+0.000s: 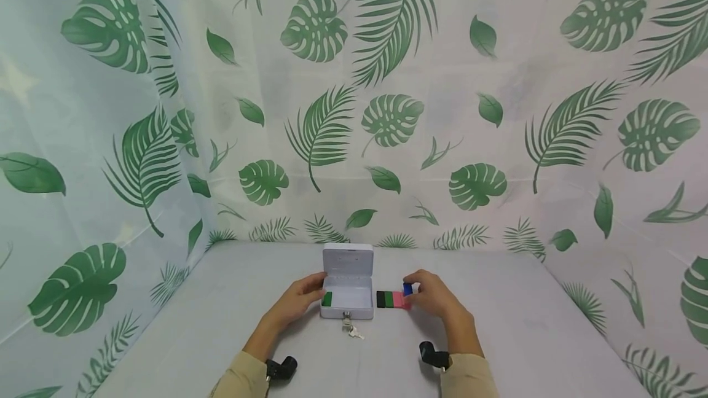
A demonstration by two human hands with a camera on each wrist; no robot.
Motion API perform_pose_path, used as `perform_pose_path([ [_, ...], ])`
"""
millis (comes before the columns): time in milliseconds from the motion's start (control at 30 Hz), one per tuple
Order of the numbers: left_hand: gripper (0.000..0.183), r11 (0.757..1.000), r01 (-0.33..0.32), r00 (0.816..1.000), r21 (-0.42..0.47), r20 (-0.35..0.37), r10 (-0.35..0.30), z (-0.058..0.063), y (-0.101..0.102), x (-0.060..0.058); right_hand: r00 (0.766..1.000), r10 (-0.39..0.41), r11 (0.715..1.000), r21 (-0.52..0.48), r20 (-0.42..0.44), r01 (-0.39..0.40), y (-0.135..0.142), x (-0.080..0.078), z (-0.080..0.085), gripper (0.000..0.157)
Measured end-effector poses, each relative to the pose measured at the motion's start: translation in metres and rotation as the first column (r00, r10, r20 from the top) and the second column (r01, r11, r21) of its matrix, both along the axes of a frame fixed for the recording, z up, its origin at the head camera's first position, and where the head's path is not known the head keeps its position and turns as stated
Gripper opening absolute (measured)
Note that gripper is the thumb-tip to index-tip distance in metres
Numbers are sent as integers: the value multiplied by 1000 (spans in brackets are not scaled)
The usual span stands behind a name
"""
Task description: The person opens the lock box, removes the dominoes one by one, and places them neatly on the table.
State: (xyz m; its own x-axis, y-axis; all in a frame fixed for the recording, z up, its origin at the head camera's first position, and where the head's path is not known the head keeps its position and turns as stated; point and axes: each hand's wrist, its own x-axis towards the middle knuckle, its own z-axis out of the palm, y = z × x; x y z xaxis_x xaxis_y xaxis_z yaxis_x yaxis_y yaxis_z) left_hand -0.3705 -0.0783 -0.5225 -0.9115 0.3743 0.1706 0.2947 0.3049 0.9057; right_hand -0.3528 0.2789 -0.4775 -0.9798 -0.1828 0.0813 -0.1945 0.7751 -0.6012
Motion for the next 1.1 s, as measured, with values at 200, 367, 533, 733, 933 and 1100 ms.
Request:
perform_pose_path([
  [200,50,1000,-9,1000,-7,-3,9,0,1,-3,1000,-15,1000,0,25,15,4,-1,2,43],
  [367,50,1000,-7,1000,1,-4,7,1,1,-4,999,-29,1000,9,28,29,7,-1,1,44],
  [533,51,1000,-1,1000,9,2,1,1,1,-2,998,-43,999,10,36,43,9,0,-1,43],
  [733,51,1000,-1,1000,1,-17,1,1,2,-2,998,-42,999,18,40,41,9,0,-2,40],
  [933,50,1000,-5,1000,-3,-17,5,0,2,-3,996,-45,999,3,72,45,10,1,-1,41],
  [1100,50,1000,-5,1000,12,-3,5,0,2,-1,996,-44,999,3,83,44,12,1,-3,42],
])
